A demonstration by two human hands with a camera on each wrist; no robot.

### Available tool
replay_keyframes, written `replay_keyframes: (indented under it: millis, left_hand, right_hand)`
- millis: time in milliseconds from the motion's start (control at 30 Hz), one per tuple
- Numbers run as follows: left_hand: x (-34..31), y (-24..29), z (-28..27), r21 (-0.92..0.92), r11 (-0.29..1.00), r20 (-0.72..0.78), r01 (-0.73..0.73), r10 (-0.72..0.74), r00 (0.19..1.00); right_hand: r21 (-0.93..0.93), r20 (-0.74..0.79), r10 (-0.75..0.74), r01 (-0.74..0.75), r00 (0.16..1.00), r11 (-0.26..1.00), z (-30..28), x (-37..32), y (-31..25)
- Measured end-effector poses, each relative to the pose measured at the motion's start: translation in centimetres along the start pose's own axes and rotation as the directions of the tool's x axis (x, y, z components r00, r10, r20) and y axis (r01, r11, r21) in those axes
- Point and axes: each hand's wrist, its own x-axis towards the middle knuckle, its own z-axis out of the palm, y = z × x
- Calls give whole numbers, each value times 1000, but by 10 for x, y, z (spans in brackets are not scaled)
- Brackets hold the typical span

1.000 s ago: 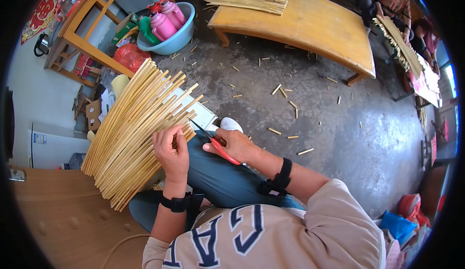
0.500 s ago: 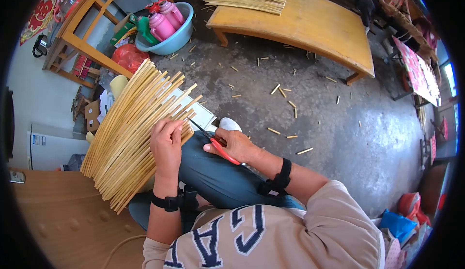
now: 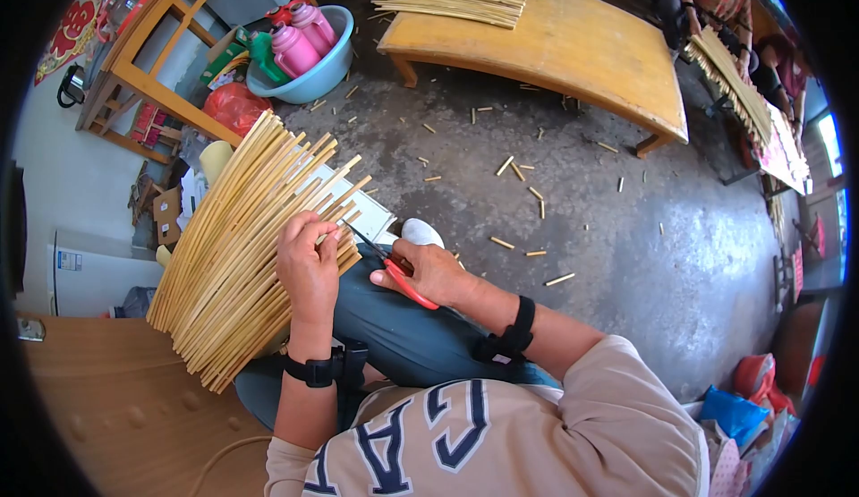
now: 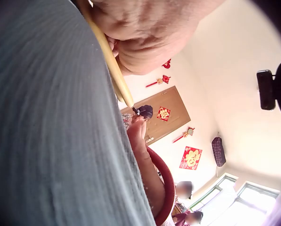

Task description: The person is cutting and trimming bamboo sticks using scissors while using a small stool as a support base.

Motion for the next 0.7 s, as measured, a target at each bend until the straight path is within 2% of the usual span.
replay_keyframes:
  millis: [100, 167, 267, 367, 700]
  left_hand:
    - [-1, 0, 2, -1, 1000, -37, -28, 28, 999]
    - [-1, 1, 2, -3, 999, -51, -35, 34, 998]
    - [-2, 1, 2, -22, 999, -57, -31, 29, 998]
    - [-2, -1, 3, -20, 998, -66, -53, 51, 996]
    - [-3, 0, 4, -35, 998, -68, -43, 41, 997]
  right_hand:
    - [-36, -20, 17, -18, 1000, 999, -2, 0, -6]
    - [-160, 89, 123, -108, 988, 981, -8, 0, -14]
    - [-186, 53, 82, -71, 995, 980, -5, 0, -10]
    - [-135, -24, 29, -32, 999, 990, 2, -1, -6]
    - [-35, -58, -31, 29, 998, 999, 7, 0, -5]
